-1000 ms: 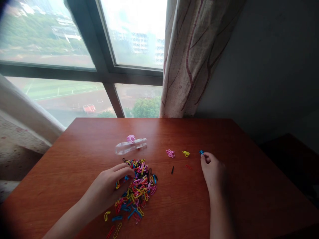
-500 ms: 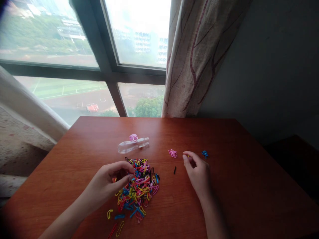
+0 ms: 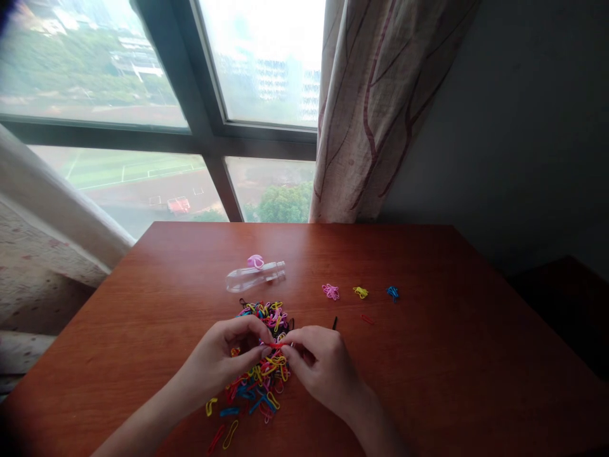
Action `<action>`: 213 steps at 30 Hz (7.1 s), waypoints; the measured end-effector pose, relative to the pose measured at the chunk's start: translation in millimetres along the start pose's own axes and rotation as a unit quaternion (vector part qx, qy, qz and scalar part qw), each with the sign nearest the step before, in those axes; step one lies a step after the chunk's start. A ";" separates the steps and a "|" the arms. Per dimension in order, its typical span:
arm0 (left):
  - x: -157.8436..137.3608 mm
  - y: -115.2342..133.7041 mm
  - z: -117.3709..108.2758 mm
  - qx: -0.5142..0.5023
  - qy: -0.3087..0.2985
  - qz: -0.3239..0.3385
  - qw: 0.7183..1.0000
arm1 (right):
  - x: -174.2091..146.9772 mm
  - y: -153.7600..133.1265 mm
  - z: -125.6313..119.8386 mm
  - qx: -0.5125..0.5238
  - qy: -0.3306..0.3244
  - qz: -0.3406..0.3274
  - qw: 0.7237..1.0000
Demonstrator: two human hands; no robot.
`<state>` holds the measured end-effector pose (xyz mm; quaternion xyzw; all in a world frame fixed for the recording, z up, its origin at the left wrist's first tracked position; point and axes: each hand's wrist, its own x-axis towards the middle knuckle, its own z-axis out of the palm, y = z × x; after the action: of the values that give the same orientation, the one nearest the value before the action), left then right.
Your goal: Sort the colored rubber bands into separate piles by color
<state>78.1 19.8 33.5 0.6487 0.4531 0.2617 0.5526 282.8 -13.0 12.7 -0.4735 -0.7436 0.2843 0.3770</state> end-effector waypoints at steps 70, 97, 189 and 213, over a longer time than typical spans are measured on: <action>6.4 -10.9 -33.6 0.364 0.037 0.106 0.925 | -56.9 91.8 -88.1 -0.189 0.185 0.181 0.947; 1.0 7.6 -0.3 0.165 0.056 0.135 0.975 | -22.3 22.9 -42.9 -0.077 0.097 0.088 0.988; 4.9 -5.5 -31.6 0.165 0.090 0.063 0.980 | -43.2 79.8 -81.9 -0.173 0.173 0.197 0.949; -0.5 6.7 6.7 -0.112 -0.027 0.007 0.993 | -5.1 -7.5 -4.0 0.040 0.000 0.074 0.996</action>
<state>85.5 16.3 38.3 0.5926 0.4015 0.2971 0.6319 283.8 -20.4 19.2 -0.5118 -0.6944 0.3410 0.3736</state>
